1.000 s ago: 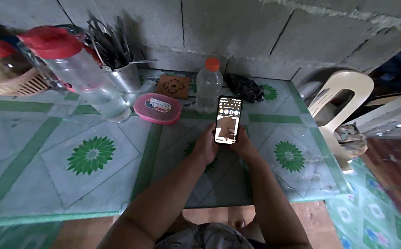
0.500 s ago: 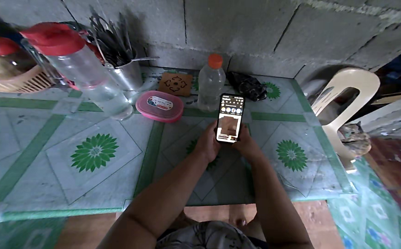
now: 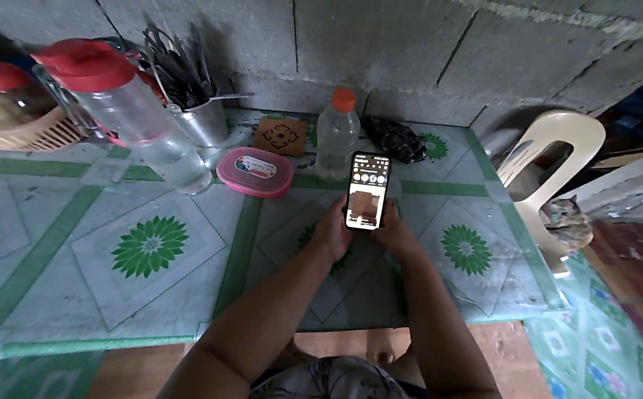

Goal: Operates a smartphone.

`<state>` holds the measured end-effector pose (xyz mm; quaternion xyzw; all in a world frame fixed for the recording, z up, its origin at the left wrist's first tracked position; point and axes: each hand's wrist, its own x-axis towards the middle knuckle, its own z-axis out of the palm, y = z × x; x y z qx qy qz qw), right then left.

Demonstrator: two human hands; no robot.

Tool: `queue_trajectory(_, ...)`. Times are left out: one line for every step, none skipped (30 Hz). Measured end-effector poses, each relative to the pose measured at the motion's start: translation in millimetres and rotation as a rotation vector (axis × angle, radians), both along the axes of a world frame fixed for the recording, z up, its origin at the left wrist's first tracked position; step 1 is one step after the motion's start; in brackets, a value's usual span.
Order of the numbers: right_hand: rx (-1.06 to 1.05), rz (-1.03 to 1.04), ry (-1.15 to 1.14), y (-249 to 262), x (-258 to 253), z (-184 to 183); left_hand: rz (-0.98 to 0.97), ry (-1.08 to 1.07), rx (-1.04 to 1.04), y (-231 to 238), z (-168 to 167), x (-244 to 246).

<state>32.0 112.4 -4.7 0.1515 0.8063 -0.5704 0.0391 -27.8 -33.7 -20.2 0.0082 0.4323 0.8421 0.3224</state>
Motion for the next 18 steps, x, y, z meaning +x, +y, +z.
queue_trajectory(-0.003,0.001,0.003,-0.1,0.4,0.9,0.005,-0.01,0.003,0.3,0.4,0.1)
queue_trajectory(-0.01,0.004,0.007,-0.1,0.6,1.3,0.009,-0.018,0.007,0.3,1.0,0.3)
queue_trajectory(-0.024,0.008,0.012,-0.1,0.8,1.4,0.012,-0.022,0.009,0.2,1.7,0.4)
queue_trajectory(-0.035,0.01,0.016,-0.1,0.9,1.2,0.015,-0.026,0.011,0.1,2.2,0.5)
queue_trajectory(-0.048,0.007,0.02,-0.1,1.1,0.7,0.015,-0.028,0.012,0.0,2.5,0.6)
queue_trajectory(-0.054,0.005,0.022,0.1,1.3,0.1,0.014,-0.028,0.012,-0.1,2.5,0.7)
queue_trajectory(-0.054,0.006,0.023,0.3,1.4,-0.2,0.013,-0.025,0.014,-0.2,2.2,0.8)
queue_trajectory(-0.047,0.007,0.022,0.3,1.4,-0.2,0.011,-0.022,0.014,-0.4,1.9,1.0)
queue_trajectory(-0.036,0.006,0.018,0.1,1.0,-0.1,0.01,-0.019,0.015,-0.6,1.6,1.3)
queue_trajectory(-0.029,0.007,0.015,-0.1,0.8,0.3,0.009,-0.019,0.016,-0.8,1.6,1.4)
queue_trajectory(-0.022,0.006,0.012,-0.2,0.7,0.3,0.007,-0.019,0.015,-0.8,1.8,1.4)
queue_trajectory(-0.019,0.004,0.01,-0.2,0.6,0.3,0.007,-0.02,0.014,-0.6,2.1,1.4)
queue_trajectory(-0.015,0.004,0.008,-0.3,0.6,0.5,0.007,-0.021,0.013,-0.3,2.4,1.2)
queue_trajectory(-0.013,0.009,0.008,-0.4,0.8,1.3,0.008,-0.023,0.014,-0.2,2.5,1.1)
queue_trajectory(-0.015,0.015,0.012,-0.3,1.0,1.7,0.009,-0.027,0.014,0.0,2.4,0.8)
queue_trajectory(-0.021,0.022,0.015,-0.1,1.2,2.0,0.012,-0.033,0.013,0.2,2.1,0.6)
queue_trajectory(-0.025,0.026,0.019,0.2,1.4,1.9,0.017,-0.039,0.01,0.5,2.1,0.6)
queue_trajectory(-0.028,0.026,0.019,0.6,1.3,1.1,0.018,-0.04,0.009,0.6,2.0,0.6)
